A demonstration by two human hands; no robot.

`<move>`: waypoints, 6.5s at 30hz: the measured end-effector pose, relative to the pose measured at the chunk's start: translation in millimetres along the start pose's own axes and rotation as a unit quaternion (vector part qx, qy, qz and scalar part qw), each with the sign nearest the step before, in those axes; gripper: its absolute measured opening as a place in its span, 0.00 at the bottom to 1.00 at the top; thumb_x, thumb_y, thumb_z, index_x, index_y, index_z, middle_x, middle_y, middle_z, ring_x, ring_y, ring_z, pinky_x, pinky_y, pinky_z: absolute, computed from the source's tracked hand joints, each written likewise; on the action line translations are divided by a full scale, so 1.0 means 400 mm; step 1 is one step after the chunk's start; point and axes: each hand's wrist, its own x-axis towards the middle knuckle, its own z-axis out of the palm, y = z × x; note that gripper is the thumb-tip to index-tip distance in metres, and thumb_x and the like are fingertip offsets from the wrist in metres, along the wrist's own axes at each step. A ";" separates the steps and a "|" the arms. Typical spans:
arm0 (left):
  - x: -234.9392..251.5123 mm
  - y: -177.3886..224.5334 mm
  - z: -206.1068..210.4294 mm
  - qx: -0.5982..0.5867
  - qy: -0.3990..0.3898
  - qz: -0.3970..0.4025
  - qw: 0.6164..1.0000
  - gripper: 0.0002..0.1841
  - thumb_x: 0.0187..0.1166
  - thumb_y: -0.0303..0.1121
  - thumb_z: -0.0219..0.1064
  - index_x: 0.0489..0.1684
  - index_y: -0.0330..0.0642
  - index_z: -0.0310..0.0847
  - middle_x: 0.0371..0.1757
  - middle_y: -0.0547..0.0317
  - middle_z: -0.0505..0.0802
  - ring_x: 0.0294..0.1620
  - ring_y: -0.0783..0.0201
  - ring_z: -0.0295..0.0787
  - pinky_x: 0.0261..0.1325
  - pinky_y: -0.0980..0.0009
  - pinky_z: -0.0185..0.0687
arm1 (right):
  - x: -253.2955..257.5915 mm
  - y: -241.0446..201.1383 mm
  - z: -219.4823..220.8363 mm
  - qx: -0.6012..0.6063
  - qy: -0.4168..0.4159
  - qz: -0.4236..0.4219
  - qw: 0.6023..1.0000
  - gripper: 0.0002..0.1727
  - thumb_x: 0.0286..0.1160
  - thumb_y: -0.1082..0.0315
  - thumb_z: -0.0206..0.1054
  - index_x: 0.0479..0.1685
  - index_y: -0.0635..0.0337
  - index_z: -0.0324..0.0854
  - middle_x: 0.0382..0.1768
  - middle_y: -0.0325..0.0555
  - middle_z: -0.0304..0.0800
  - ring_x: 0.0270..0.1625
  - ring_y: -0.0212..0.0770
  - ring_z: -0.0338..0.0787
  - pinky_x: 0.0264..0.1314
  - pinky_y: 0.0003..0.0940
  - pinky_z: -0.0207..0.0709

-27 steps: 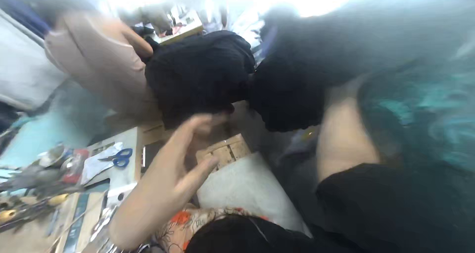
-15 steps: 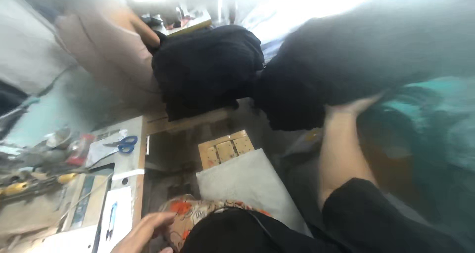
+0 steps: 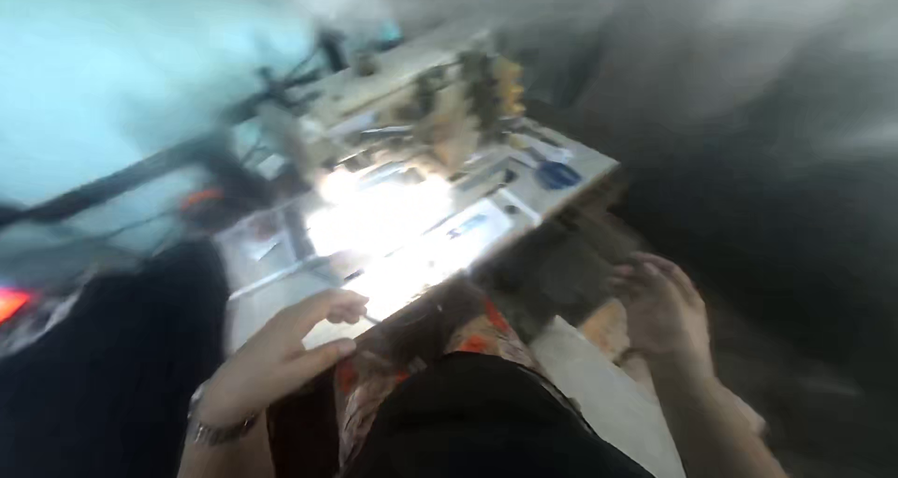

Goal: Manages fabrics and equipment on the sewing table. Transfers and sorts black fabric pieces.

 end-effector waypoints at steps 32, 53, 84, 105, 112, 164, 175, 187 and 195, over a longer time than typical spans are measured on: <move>0.097 -0.599 -0.055 0.364 0.173 -0.255 0.879 0.33 0.77 0.71 0.59 0.66 0.58 0.89 0.87 0.56 0.74 0.94 0.45 0.52 0.91 0.30 0.38 | -0.112 0.338 0.729 -0.315 -0.493 -0.253 0.770 0.13 0.81 0.63 0.60 0.50 0.49 0.92 0.35 0.35 0.92 0.31 0.27 0.88 0.32 0.27 0.84; 0.082 -0.597 -0.046 0.309 0.201 -0.264 0.891 0.34 0.80 0.69 0.56 0.77 0.58 0.81 0.92 0.59 0.68 0.94 0.48 0.54 0.90 0.30 0.40 | -0.119 0.350 0.725 -0.335 -0.473 -0.289 0.762 0.14 0.79 0.62 0.60 0.47 0.49 0.93 0.34 0.35 0.89 0.29 0.26 0.84 0.28 0.23 0.79; 0.017 -0.672 -0.109 0.215 0.322 -0.314 0.867 0.12 0.82 0.35 0.67 0.57 0.46 0.91 0.64 0.51 0.90 0.67 0.49 0.85 0.71 0.45 0.78 | -0.126 0.349 0.729 -0.333 -0.461 -0.308 0.762 0.14 0.78 0.63 0.60 0.46 0.50 0.93 0.31 0.37 0.86 0.27 0.26 0.82 0.25 0.22 0.77; 0.018 -0.679 -0.106 0.220 0.321 -0.319 0.864 0.12 0.82 0.37 0.66 0.55 0.47 0.92 0.64 0.54 0.91 0.67 0.50 0.85 0.70 0.46 0.78 | -0.127 0.349 0.728 -0.341 -0.451 -0.324 0.759 0.14 0.77 0.63 0.60 0.45 0.49 0.93 0.30 0.36 0.86 0.25 0.27 0.82 0.23 0.23 0.76; 0.018 -0.682 -0.108 0.219 0.320 -0.314 0.866 0.12 0.82 0.36 0.66 0.55 0.46 0.92 0.63 0.53 0.91 0.66 0.49 0.85 0.69 0.46 0.78 | -0.128 0.347 0.732 -0.341 -0.448 -0.328 0.759 0.14 0.77 0.63 0.60 0.44 0.51 0.93 0.29 0.37 0.86 0.24 0.27 0.82 0.23 0.23 0.76; 0.034 -0.652 -0.126 0.103 0.354 -0.316 0.874 0.11 0.85 0.39 0.65 0.53 0.43 0.88 0.48 0.53 0.91 0.45 0.60 0.91 0.52 0.59 0.89 | -0.144 0.341 0.747 -0.421 -0.439 -0.321 0.726 0.14 0.77 0.60 0.60 0.47 0.46 0.92 0.34 0.37 0.87 0.26 0.33 0.86 0.20 0.32 0.79; 0.332 -0.715 -0.306 0.267 0.135 -0.222 0.928 0.25 0.76 0.25 0.70 0.75 0.50 0.81 0.78 0.45 0.81 0.77 0.44 0.80 0.75 0.45 0.80 | -0.137 0.328 0.739 -0.426 -0.457 -0.300 0.721 0.12 0.77 0.60 0.62 0.49 0.45 0.92 0.36 0.36 0.90 0.27 0.31 0.88 0.21 0.30 0.82; 0.414 -0.790 -0.336 0.411 -0.010 -0.178 0.894 0.18 0.78 0.24 0.68 0.66 0.45 0.86 0.62 0.41 0.88 0.60 0.37 0.88 0.57 0.39 0.85 | -0.121 0.275 0.760 -0.422 -0.514 -0.248 0.704 0.09 0.78 0.65 0.67 0.49 0.51 0.92 0.41 0.47 0.93 0.37 0.42 0.94 0.33 0.36 0.88; 0.410 -0.754 -0.330 0.395 -0.026 -0.219 0.892 0.20 0.79 0.27 0.67 0.71 0.45 0.82 0.56 0.37 0.91 0.57 0.36 0.90 0.55 0.39 0.84 | -0.122 0.198 0.816 -0.407 -0.527 -0.206 0.717 0.09 0.73 0.74 0.68 0.44 0.64 0.93 0.38 0.57 0.93 0.37 0.51 0.95 0.36 0.42 0.89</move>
